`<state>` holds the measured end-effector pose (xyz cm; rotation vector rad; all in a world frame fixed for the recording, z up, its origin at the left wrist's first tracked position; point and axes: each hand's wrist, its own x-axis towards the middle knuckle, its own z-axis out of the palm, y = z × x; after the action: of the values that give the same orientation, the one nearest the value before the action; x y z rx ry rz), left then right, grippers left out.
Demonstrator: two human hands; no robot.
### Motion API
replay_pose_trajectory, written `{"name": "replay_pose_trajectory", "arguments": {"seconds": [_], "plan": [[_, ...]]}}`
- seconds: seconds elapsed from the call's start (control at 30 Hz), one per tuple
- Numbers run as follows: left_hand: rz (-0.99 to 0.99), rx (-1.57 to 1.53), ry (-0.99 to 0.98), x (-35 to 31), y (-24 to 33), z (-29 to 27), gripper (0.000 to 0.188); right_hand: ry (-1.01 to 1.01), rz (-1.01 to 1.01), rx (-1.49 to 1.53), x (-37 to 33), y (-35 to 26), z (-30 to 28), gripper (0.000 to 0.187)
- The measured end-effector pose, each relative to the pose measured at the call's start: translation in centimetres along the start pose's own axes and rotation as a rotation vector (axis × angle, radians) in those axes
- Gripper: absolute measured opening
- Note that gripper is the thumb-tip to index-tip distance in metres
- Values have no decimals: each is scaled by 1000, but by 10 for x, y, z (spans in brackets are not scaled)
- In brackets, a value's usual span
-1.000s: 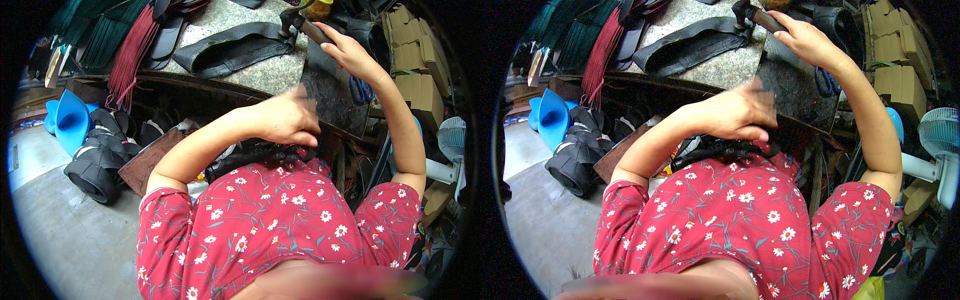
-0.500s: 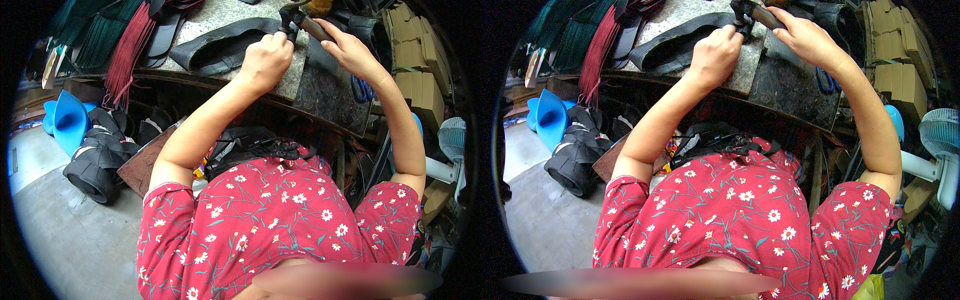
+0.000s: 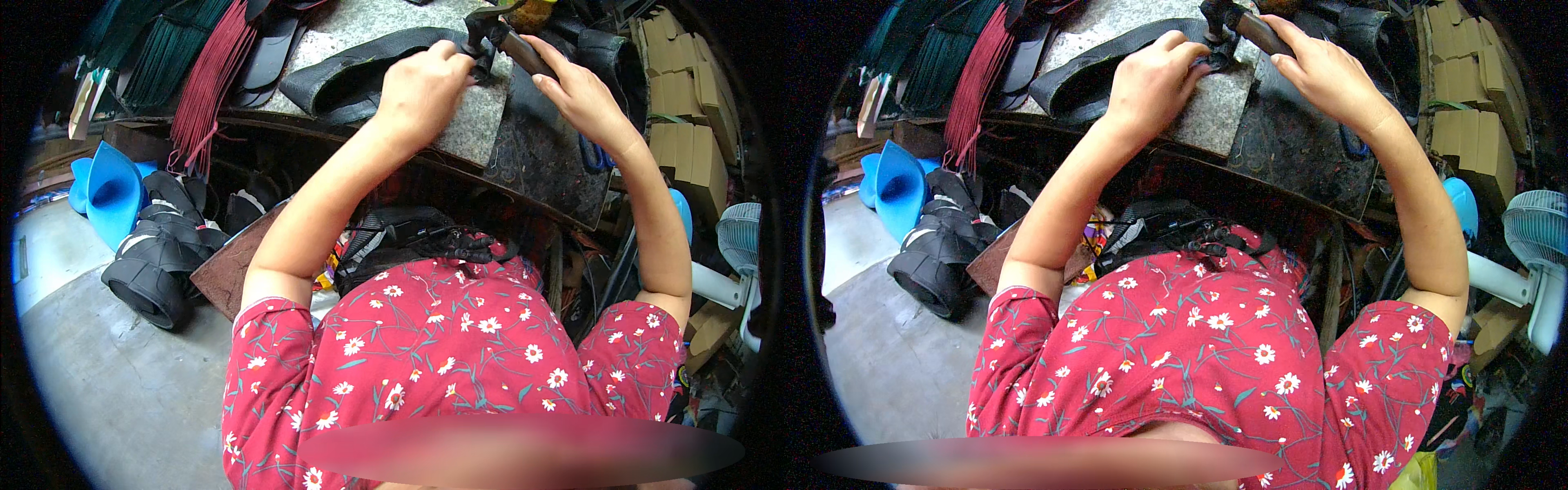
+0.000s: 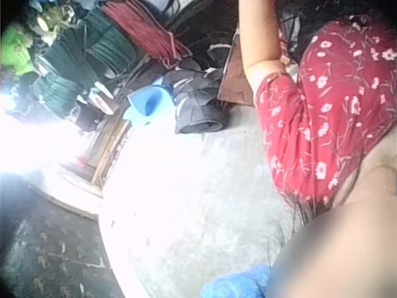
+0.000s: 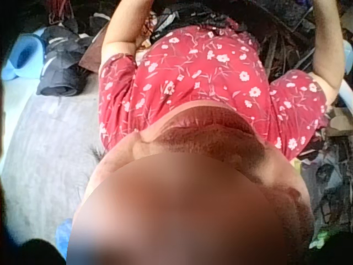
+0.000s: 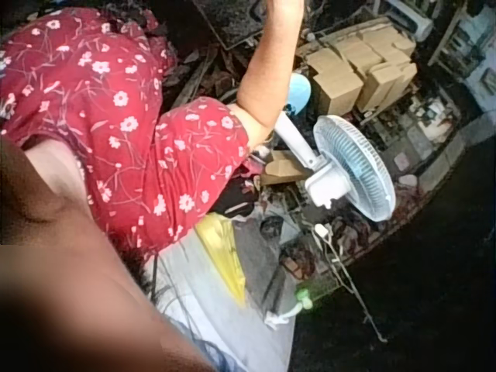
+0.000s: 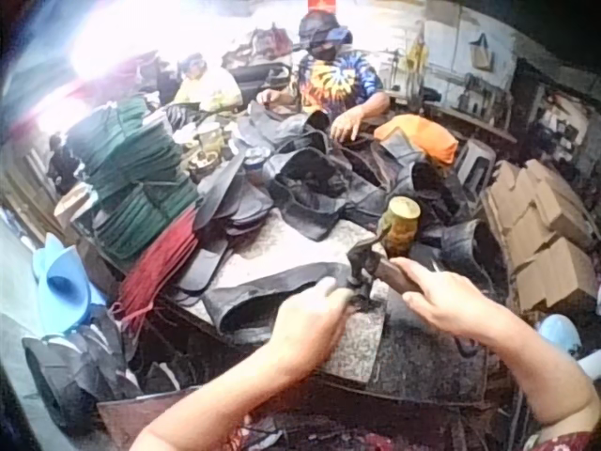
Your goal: The person uses a hammer to shape and flatten a black shoe part on a workbench. They repeatedly reposition the part, strike it with the hammer, and inspect the edges and interior surfaces.
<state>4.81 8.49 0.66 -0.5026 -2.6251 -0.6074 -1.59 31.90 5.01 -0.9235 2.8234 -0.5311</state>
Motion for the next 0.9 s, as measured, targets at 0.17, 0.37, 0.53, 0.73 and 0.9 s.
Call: {"name": "replay_pose_trajectory", "arguments": {"seconds": [0.17,0.37,0.53,0.73,0.9], "plan": [[35,171,-47,8,-8,15,7,41,21,26,-10,-6,3,52],[39,266,-28,10,2,27,10,181,-136,-39,-24,-13,7,54],[-10,-155,45,-15,22,6,13,127,-68,-105,-28,-11,9,56],[252,-338,-507,-46,45,-23,20,94,-32,-91,-26,-8,9,54],[92,3,56,-13,8,-5,16,88,-2,-63,-27,-7,10,53]]}}
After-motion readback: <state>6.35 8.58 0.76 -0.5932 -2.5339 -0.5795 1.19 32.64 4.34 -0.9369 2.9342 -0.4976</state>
